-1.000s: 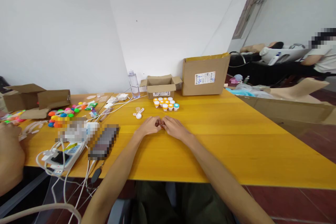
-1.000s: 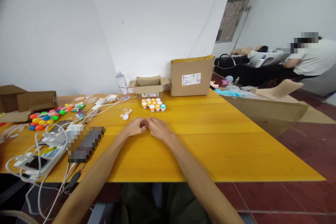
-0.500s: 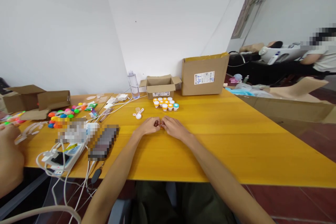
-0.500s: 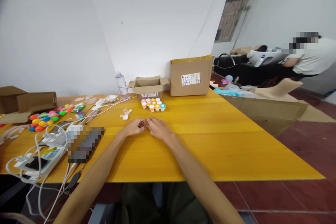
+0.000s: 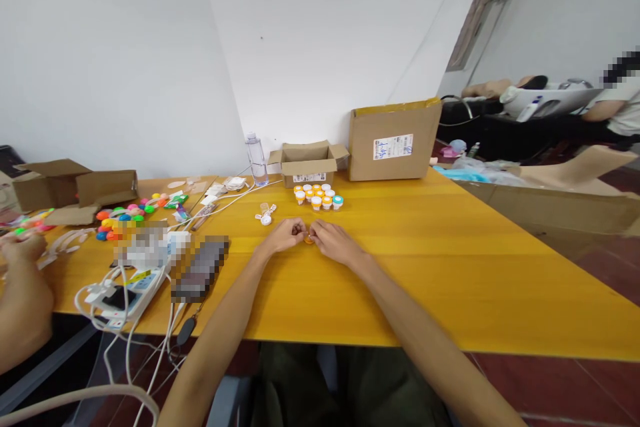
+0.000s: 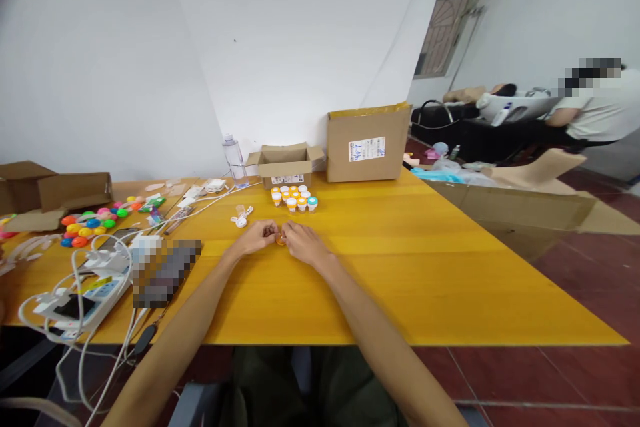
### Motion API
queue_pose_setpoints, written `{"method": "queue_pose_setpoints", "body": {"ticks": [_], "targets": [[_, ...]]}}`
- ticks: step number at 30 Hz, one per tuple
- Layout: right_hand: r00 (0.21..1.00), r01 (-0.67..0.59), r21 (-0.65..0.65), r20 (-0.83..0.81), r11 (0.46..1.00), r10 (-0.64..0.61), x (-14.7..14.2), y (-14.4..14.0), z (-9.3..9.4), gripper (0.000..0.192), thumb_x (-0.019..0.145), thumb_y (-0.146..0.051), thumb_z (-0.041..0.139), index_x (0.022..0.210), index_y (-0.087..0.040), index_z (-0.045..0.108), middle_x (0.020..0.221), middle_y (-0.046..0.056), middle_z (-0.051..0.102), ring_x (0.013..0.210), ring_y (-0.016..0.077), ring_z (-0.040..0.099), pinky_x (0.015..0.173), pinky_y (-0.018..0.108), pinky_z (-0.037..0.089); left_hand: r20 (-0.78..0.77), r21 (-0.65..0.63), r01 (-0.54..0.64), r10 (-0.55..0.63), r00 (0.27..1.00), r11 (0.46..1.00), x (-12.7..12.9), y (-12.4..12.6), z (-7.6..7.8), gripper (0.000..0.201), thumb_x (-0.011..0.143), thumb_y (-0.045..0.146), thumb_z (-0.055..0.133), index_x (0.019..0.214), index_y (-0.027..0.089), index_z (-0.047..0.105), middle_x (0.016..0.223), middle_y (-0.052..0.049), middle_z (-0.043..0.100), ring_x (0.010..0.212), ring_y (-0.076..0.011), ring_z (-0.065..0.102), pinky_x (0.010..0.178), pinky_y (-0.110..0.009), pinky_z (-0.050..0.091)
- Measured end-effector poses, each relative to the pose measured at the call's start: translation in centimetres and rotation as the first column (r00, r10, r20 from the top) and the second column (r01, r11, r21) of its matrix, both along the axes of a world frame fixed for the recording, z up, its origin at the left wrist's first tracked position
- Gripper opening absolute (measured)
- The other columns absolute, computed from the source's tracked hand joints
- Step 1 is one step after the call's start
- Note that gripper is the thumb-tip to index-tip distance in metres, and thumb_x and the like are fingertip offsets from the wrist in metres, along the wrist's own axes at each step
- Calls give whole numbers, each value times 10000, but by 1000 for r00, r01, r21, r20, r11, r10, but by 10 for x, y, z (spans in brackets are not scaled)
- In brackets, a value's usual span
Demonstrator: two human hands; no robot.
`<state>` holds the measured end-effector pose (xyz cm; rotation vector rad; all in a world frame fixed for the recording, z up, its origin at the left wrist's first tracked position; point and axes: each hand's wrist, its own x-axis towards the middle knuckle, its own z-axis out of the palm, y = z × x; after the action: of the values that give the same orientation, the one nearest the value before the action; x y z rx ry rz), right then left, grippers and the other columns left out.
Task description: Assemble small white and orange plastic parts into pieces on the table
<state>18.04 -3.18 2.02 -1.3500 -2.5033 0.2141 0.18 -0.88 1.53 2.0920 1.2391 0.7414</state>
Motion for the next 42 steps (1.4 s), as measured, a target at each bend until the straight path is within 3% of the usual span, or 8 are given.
{"method": "queue_pose_setpoints", "body": {"ticks": [8,16,23,29,33,37,42], "targets": [[1000,15,-35,23,999,-15,0,-3,5,134,966,-175,486,1030,-203,601,1073,93,665,952,210,645,767,286,419,-99,82,-211,218,971,974,-17,10,0,89,797,225,558,737,191,614,665,17,634,612,-138,559,593,-241,429],[999,23,-20,-27,1000,-24,2,0,1,120,966,-203,513,1034,-225,610,1036,70,691,934,192,650,743,266,401,-349,175,-393,430,833,903,-20,5,9,151,856,154,527,859,201,670,826,-54,717,792,-201,655,697,-288,446],[989,69,4,-128,998,-68,4,3,2,106,952,-193,522,991,-232,612,1010,46,700,868,183,653,681,260,392,-390,216,-424,476,788,879,-16,-2,14,146,888,182,546,954,220,671,830,-59,703,845,-223,662,741,-301,456],[968,194,-27,-157,981,-196,8,10,0,98,936,-173,533,954,-231,609,1016,54,694,871,190,650,670,261,392,-364,267,-302,386,848,915,-14,-3,11,211,877,153,543,1015,242,676,959,-59,688,921,-219,654,806,-311,486],[967,206,-43,-146,978,-211,11,13,-3,107,928,-161,534,942,-233,612,1009,52,695,885,185,648,674,257,398,-391,286,-261,361,846,922,-15,-1,7,230,874,126,516,970,245,688,986,-64,681,989,-221,641,841,-312,492],[974,163,-26,-156,986,-165,13,16,-8,119,919,-159,539,940,-238,625,994,41,690,876,172,640,688,252,414,-397,345,-296,424,814,891,-19,1,3,232,866,100,492,925,231,674,982,-81,670,1025,-240,624,891,-344,485],[977,120,-9,-178,993,-119,10,29,-12,174,895,-108,523,921,-226,649,1010,48,689,890,175,636,741,262,444,-311,424,-408,553,773,809,-25,4,-1,268,822,44,466,932,218,638,1030,-106,634,1075,-262,582,937,-380,473]]}}
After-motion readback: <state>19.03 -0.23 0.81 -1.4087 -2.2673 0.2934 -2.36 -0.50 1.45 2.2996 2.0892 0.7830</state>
